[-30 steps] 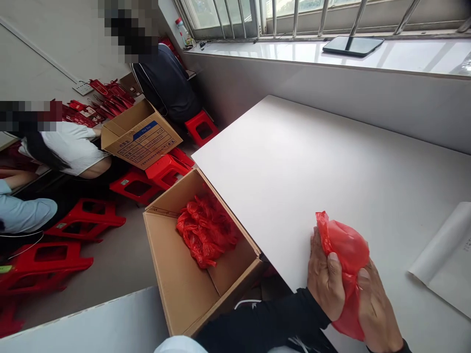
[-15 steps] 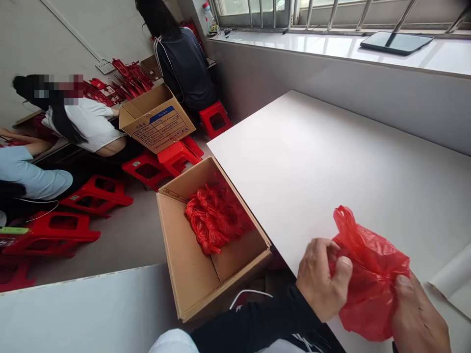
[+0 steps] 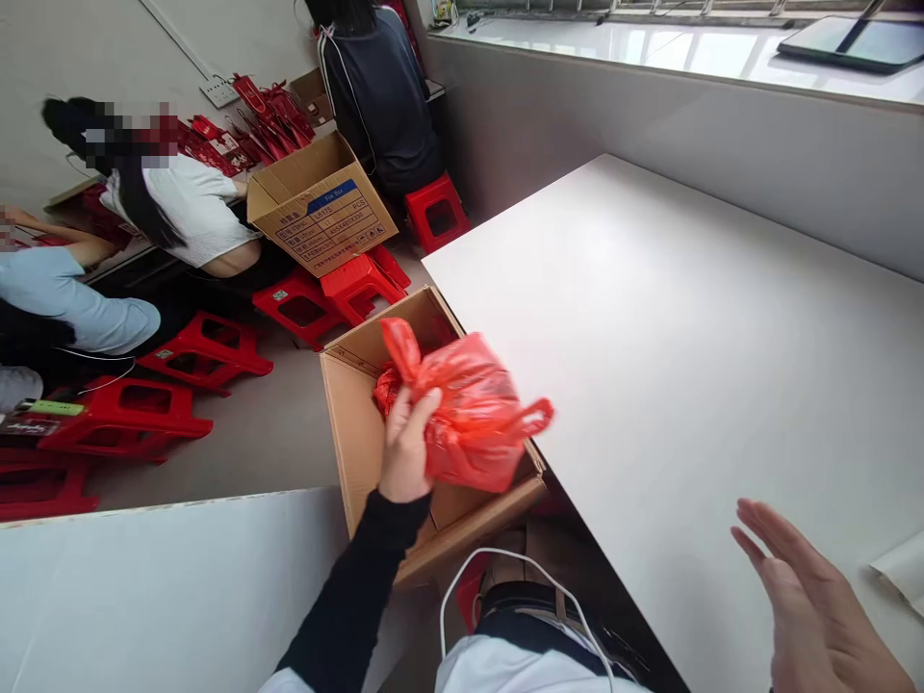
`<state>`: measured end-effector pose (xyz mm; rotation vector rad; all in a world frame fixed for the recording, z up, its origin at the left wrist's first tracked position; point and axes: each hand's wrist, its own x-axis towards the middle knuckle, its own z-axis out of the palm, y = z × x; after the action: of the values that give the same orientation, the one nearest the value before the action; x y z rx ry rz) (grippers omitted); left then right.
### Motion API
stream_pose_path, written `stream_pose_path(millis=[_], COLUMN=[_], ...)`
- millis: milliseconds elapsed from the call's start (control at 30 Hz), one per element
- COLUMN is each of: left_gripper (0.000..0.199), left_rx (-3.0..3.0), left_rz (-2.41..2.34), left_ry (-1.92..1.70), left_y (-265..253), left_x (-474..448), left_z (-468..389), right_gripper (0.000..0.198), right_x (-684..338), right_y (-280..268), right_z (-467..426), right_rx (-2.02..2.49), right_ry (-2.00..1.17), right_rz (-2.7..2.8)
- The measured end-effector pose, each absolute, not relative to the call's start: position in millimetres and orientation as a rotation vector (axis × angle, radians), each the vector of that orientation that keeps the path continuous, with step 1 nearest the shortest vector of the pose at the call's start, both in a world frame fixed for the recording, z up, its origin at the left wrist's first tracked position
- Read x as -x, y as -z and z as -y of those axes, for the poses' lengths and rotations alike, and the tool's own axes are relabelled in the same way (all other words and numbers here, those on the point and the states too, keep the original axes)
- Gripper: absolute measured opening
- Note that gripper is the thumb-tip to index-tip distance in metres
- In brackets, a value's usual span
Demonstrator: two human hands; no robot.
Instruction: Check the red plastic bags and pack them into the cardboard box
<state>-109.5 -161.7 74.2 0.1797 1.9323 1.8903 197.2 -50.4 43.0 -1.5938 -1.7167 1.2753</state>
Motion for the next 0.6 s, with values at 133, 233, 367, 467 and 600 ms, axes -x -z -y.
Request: stream_pose_path(millis=[133,233,367,467,600], left_gripper=[0.051,0.036,0.03,0.029,0.035], left_rx=[-0.013,0.077,0.081,0.034,-0.132], left_rz=[-2.152,-2.226,-2.299,-2.355,-2.439], left_ry=[-1.674,-1.346,-0.889,-0.615,-0.432], left_y=[-38,4,55,86,115], left_x=[158,172,182,187,190], left_z=[227,268,299,303,290], right_gripper=[0.052,0.054,0.054,0.052,0.05], right_x=[-186,-188,-197,-201,-205], right_y=[-40,-17,17,28,33], right_z=[58,67,78,81,80], right_rx=[1.761,1.652,1.564,1.517,1.5], right_ry=[-1.415,-1.503,-1.544,-1.506,-1.51], right_rz=[1.611,1.62,1.699,1.765,1.753])
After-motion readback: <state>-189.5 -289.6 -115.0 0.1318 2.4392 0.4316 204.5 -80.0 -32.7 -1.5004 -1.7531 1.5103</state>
